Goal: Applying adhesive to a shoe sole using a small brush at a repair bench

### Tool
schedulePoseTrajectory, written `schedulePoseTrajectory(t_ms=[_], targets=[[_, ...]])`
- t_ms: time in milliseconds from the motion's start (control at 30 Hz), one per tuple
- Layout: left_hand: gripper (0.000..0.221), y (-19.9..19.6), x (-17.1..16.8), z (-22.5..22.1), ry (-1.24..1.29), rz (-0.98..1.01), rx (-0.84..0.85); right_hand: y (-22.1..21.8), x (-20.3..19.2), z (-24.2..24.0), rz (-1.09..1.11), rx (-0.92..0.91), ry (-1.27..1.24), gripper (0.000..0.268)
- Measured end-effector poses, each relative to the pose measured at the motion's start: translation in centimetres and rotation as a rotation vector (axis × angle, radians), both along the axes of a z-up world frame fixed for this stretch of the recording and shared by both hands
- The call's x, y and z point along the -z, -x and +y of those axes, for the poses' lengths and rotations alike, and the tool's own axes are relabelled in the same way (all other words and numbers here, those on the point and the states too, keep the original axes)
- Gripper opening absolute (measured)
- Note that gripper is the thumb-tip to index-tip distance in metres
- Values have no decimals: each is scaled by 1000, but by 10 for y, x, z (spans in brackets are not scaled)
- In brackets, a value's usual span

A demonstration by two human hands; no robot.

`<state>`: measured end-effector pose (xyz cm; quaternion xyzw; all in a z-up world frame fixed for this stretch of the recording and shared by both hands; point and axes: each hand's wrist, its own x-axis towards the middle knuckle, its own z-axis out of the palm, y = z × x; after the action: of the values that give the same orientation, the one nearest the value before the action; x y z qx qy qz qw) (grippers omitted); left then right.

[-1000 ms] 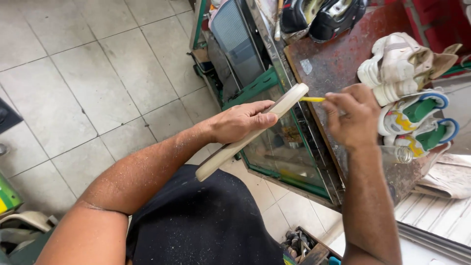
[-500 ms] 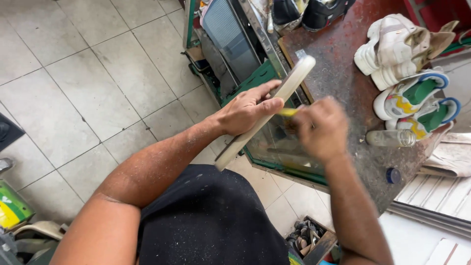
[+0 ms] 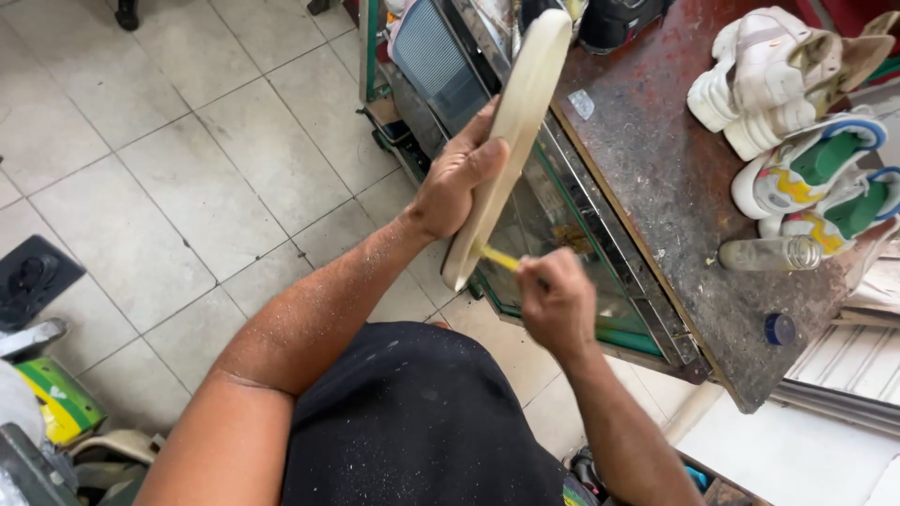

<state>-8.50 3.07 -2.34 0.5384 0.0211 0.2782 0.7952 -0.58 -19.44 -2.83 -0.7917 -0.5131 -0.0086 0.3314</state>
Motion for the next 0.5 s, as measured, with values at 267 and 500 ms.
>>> schedulePoseTrajectory(t_ms=[267,500], targets=[[76,-9,6,-19,245,-92,116,-25,-40,34,-3,137,-172,5],[63,1,19,5,111,-329,-92,30,33,-14,214,84,-51,12]])
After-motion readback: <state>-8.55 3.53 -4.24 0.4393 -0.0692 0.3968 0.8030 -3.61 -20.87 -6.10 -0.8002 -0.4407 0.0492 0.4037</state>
